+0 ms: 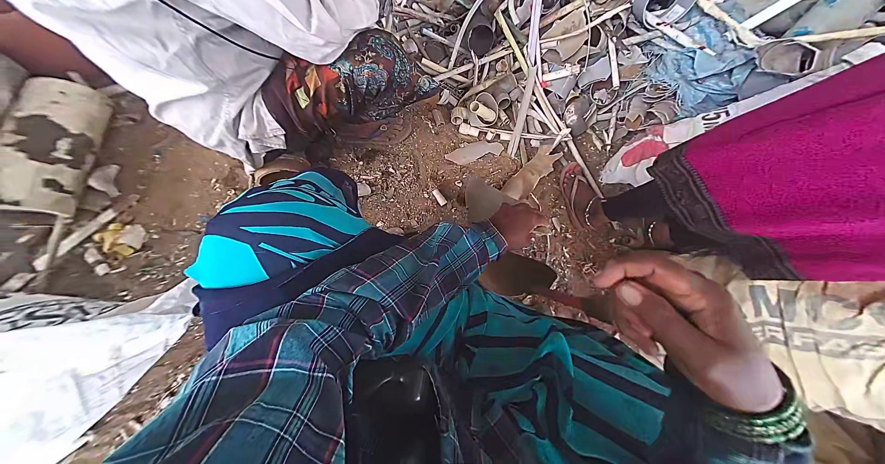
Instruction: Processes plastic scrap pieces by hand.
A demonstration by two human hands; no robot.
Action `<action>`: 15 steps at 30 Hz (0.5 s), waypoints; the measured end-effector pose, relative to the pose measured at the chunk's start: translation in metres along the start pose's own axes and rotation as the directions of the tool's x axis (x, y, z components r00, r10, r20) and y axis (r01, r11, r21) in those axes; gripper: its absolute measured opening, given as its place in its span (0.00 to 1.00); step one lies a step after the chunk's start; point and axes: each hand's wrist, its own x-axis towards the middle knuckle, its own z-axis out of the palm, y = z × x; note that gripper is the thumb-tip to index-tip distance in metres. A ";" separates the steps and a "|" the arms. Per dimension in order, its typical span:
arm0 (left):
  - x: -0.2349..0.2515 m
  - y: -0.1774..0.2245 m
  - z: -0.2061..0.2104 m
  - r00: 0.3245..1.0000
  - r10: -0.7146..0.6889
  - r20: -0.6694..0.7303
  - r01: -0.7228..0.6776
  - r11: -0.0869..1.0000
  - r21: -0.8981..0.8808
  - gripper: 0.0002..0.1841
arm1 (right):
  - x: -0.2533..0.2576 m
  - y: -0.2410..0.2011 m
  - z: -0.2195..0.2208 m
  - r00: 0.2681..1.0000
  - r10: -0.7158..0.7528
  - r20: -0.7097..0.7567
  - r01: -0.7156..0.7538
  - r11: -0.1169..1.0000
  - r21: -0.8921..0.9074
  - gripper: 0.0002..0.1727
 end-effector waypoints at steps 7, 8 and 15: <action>0.005 0.003 0.029 0.998 -0.020 0.057 0.017 0.998 0.058 0.23 | 0.015 0.031 0.005 0.997 0.049 -0.066 -0.036 0.983 0.182 0.10; 0.008 0.000 0.028 0.997 -0.013 0.073 0.008 0.997 0.077 0.22 | 0.011 0.029 0.001 0.998 0.003 -0.067 0.008 0.986 0.169 0.10; 0.003 -0.003 0.011 0.997 0.065 -0.037 -0.064 0.998 0.016 0.23 | -0.001 0.010 -0.007 0.988 -0.151 0.017 0.149 0.983 0.105 0.13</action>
